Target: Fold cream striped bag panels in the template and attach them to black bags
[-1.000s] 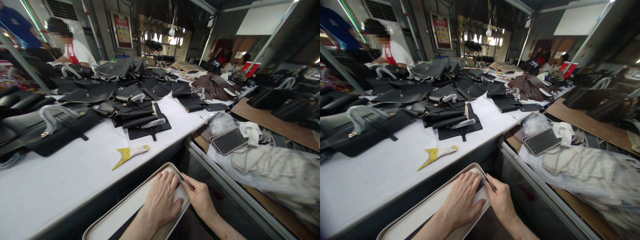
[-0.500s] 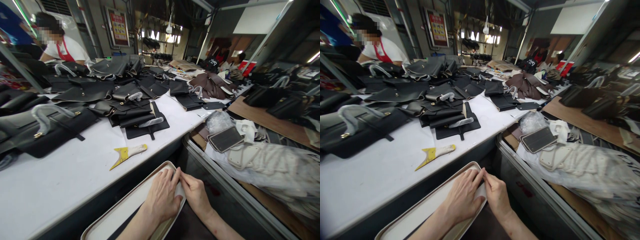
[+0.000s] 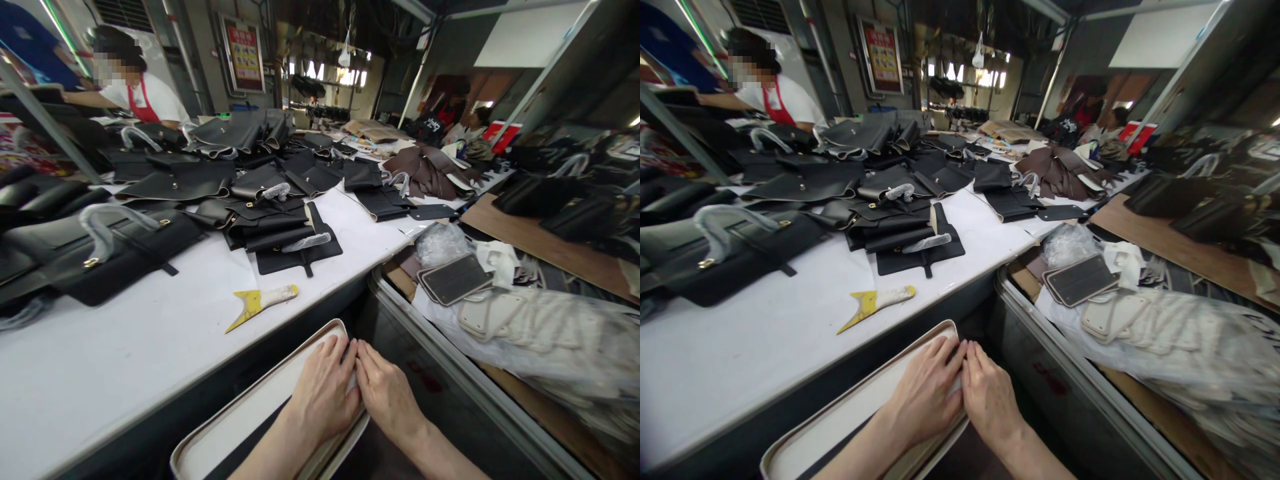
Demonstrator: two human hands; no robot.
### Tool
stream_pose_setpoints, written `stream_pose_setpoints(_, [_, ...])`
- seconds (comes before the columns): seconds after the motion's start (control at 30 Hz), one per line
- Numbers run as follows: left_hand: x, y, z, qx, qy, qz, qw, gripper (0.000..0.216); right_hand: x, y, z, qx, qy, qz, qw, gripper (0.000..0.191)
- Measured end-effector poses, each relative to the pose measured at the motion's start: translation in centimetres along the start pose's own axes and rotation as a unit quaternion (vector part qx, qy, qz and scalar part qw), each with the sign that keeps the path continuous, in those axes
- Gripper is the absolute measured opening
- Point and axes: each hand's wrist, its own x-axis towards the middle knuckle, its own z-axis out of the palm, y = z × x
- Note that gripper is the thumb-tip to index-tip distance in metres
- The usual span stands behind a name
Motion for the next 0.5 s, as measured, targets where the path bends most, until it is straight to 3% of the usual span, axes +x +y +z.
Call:
stream_pose_setpoints(0.1, [-0.1, -0.2, 0.2, -0.008, -0.001, -0.007, 1.0, 0.061, -0.2, -0.2, -0.1, -0.064, -0.041, -0.026, 0.997, 0.048])
stream_pose_setpoints(0.2, [-0.2, -0.4, 0.3, -0.019, -0.001, -0.016, 1.0, 0.062, 0.1, -0.1, -0.8, -0.055, -0.063, -0.035, 0.996, 0.05])
stream_pose_setpoints(0.33, [-0.2, -0.5, 0.2, -0.027, -0.012, -0.029, 0.999, 0.065, 1.2, 0.8, -2.0, 0.114, -0.043, 0.011, 0.992, 0.045])
stream_pose_setpoints(0.5, [-0.2, -0.6, 0.0, -0.024, -0.025, -0.033, 0.999, 0.068, 3.0, 3.6, -0.3, 0.331, -0.058, 0.131, 0.933, 0.051])
